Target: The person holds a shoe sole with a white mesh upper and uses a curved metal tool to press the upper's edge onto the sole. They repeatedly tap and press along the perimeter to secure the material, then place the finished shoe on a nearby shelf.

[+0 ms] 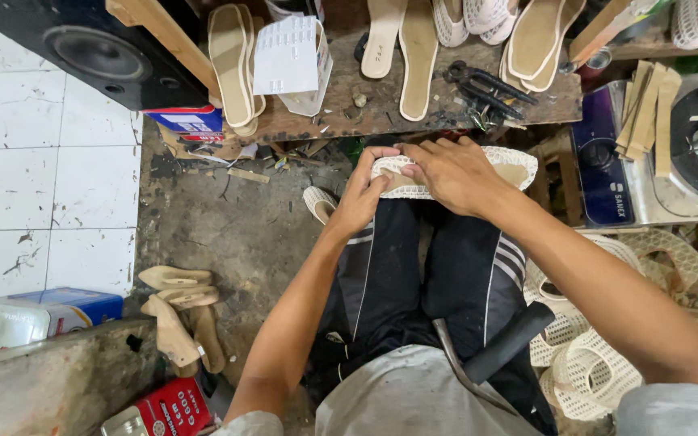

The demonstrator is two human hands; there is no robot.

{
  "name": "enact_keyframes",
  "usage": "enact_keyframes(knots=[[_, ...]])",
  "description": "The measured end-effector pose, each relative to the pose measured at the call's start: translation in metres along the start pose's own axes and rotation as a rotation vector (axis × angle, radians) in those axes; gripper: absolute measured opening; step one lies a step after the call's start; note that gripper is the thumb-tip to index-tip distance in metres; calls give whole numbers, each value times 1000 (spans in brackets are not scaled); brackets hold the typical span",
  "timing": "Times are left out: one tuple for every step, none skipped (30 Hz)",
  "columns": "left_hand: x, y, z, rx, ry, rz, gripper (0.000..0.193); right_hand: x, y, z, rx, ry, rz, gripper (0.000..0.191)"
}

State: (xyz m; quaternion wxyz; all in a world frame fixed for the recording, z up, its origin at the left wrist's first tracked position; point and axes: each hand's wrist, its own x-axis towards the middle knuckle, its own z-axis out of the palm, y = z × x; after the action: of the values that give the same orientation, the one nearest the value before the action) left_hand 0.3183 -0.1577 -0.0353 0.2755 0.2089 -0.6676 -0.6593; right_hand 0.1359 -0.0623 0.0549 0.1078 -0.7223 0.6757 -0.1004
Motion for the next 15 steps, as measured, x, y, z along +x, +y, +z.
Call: enact_keyframes(knots=[[1, 4, 2, 8, -1, 6, 41, -3, 3, -2, -17, 2, -20, 49], [-1, 8, 5, 12, -5, 7, 43, -8, 9, -5, -32, -1, -33, 52], [-2, 12, 8, 15, -7, 3, 44, -14, 14, -9, -30, -14, -21, 54], [-2, 15, 12, 74, 6, 77, 44, -19, 19, -13, -24, -31, -15, 56], [-2, 18, 15, 132, 22, 146, 44, -23, 23, -15, -16, -52, -10, 58], [-4, 19, 20, 186, 39, 206, 44, -28, 26, -16, -14, -76, 17, 58], [-6, 20, 27, 230, 117, 163, 42, -33, 28, -16, -10, -102, 43, 59], [-4, 19, 34, 276, 191, 125, 40, -36, 29, -16, -8, -123, 71, 59], [-1, 18, 41, 320, 263, 90, 39, -39, 30, -15, -22, -99, 76, 58], [2, 17, 44, 287, 263, 102, 40, -40, 32, -15, -39, -74, 80, 58], [6, 15, 46, 257, 266, 115, 40, -40, 34, -15, -56, -47, 82, 57], [9, 13, 48, 229, 268, 124, 41, -38, 37, -15, -45, -66, 82, 59], [11, 11, 49, 232, 257, 144, 41, -36, 41, -18, -33, -89, 83, 60], [13, 9, 49, 240, 247, 165, 40, -34, 45, -20, -18, -109, 81, 62], [15, 7, 49, 250, 235, 190, 40, -30, 49, -23, -6, -161, 90, 64]])
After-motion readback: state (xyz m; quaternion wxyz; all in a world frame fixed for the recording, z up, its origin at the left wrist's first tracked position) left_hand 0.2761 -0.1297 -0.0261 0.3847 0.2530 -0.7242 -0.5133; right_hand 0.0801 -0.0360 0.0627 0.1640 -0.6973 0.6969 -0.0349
